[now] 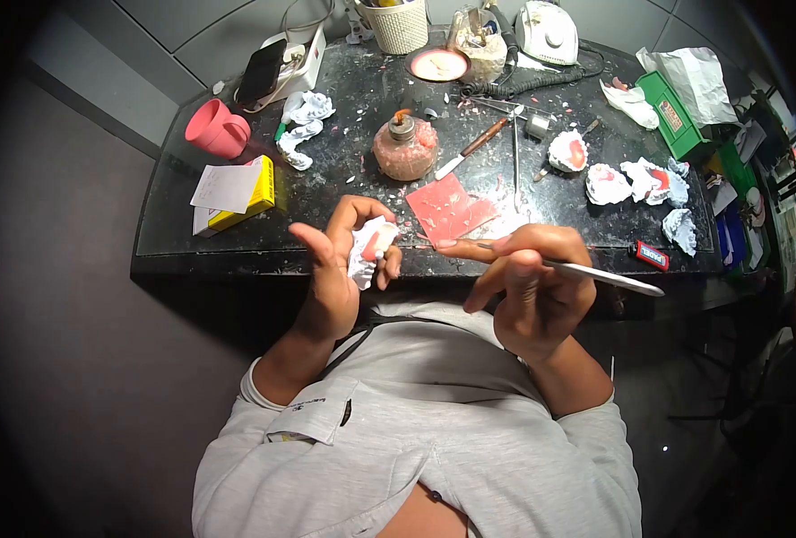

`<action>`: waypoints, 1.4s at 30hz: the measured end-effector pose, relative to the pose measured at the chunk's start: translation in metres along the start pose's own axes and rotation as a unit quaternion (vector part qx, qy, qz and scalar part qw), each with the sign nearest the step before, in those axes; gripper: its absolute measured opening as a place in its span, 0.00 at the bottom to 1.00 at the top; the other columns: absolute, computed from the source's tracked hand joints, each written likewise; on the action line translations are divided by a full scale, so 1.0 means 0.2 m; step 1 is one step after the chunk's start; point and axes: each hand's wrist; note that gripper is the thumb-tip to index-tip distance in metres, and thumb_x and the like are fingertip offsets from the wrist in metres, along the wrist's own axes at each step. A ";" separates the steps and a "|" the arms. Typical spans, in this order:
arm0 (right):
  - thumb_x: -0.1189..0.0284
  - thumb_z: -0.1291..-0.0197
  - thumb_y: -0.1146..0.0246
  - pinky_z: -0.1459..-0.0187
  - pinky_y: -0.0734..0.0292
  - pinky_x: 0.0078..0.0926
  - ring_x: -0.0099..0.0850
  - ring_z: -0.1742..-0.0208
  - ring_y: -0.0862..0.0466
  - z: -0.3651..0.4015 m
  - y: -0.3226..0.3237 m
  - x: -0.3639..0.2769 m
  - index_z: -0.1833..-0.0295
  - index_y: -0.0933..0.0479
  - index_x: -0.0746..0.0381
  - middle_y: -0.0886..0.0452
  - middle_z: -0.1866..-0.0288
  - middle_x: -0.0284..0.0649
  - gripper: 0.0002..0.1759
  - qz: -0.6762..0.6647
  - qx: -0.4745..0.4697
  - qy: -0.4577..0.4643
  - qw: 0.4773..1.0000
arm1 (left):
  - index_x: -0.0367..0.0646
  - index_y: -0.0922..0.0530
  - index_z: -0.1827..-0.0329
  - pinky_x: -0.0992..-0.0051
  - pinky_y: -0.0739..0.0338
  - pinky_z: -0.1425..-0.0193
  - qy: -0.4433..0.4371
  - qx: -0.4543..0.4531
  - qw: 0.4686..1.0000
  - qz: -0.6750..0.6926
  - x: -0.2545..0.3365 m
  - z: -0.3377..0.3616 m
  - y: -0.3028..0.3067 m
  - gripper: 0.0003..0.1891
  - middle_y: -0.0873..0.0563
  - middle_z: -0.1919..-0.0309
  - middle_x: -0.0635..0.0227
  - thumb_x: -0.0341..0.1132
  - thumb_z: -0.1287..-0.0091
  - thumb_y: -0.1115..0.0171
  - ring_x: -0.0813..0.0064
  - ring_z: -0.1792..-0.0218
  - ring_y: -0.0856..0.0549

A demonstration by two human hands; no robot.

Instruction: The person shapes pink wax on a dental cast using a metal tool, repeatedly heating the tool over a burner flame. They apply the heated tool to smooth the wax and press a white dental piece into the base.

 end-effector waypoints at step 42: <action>0.82 0.37 0.34 0.53 0.15 0.30 0.40 0.57 0.10 -0.10 -0.09 -0.06 0.57 0.19 0.71 0.12 0.61 0.47 0.04 0.124 -0.090 0.025 0.988 | 0.26 0.41 0.27 0.62 0.28 0.45 -0.373 0.089 0.841 -0.381 0.06 0.01 -0.06 0.43 0.23 0.49 0.51 0.31 0.42 0.24 0.58 0.50 0.25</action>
Point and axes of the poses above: each hand's wrist, its own z-axis away from the middle knuckle, its own y-axis out of the back of the hand, x = y × z
